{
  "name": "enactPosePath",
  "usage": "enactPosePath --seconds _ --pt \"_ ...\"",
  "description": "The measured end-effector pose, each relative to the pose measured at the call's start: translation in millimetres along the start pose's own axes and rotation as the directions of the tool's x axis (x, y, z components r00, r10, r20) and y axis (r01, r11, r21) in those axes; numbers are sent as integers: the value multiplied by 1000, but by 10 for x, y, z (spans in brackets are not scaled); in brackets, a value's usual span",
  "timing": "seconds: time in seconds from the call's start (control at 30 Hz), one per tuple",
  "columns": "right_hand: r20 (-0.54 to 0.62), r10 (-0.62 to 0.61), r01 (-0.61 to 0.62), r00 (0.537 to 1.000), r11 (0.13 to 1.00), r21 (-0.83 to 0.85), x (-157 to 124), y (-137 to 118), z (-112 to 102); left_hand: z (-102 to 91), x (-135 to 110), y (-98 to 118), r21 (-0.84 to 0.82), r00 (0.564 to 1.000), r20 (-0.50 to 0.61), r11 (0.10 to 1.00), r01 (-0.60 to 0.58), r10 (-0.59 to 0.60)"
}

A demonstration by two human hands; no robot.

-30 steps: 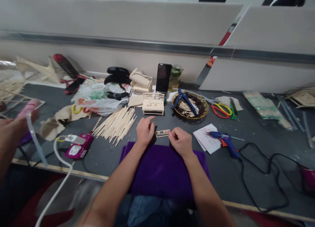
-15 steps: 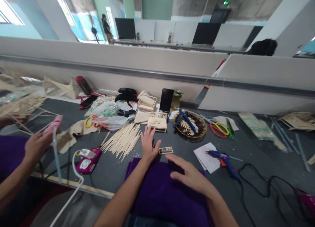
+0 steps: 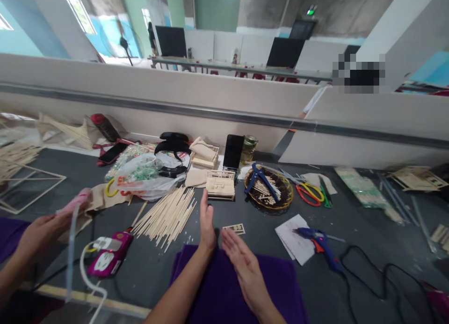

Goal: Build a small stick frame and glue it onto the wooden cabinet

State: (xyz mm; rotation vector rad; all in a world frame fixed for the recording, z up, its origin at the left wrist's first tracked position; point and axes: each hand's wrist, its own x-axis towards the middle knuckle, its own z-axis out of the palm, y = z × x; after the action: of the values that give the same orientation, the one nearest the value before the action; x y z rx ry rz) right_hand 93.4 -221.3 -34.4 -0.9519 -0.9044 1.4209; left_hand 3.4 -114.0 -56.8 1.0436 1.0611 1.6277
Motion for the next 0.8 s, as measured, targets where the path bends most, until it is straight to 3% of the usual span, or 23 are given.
enactPosePath --seconds 0.17,0.27,0.4,0.5,0.63,0.7,0.77,0.8 --pt "70 30 -30 997 1000 0 37 -101 -149 -140 -9 -47 98 999 -41 995 -22 26" --pt "176 103 -92 979 993 -70 55 -121 -117 -169 -3 -65 223 997 -8 973 -68 71" --pt "207 121 -74 971 972 -221 79 -110 -85 -183 10 -80 282 995 -12 954 -96 104" --pt "238 142 -24 961 896 -442 139 -252 -128 -189 13 -78 270 995 -8 958 -97 103" --pt "316 188 82 930 733 -676 166 -776 -255 -205 10 -67 256 996 79 964 -67 48" --pt "327 57 207 943 670 -713 113 -1037 -316 -196 -3 -60 252 995 82 965 -69 49" --pt "154 -180 235 971 652 -721 37 -1114 -331 -165 -26 -53 251 996 42 965 -83 75" --pt "41 -278 221 960 659 -719 3 -1058 -311 -144 -40 -50 252 996 26 963 -90 86"
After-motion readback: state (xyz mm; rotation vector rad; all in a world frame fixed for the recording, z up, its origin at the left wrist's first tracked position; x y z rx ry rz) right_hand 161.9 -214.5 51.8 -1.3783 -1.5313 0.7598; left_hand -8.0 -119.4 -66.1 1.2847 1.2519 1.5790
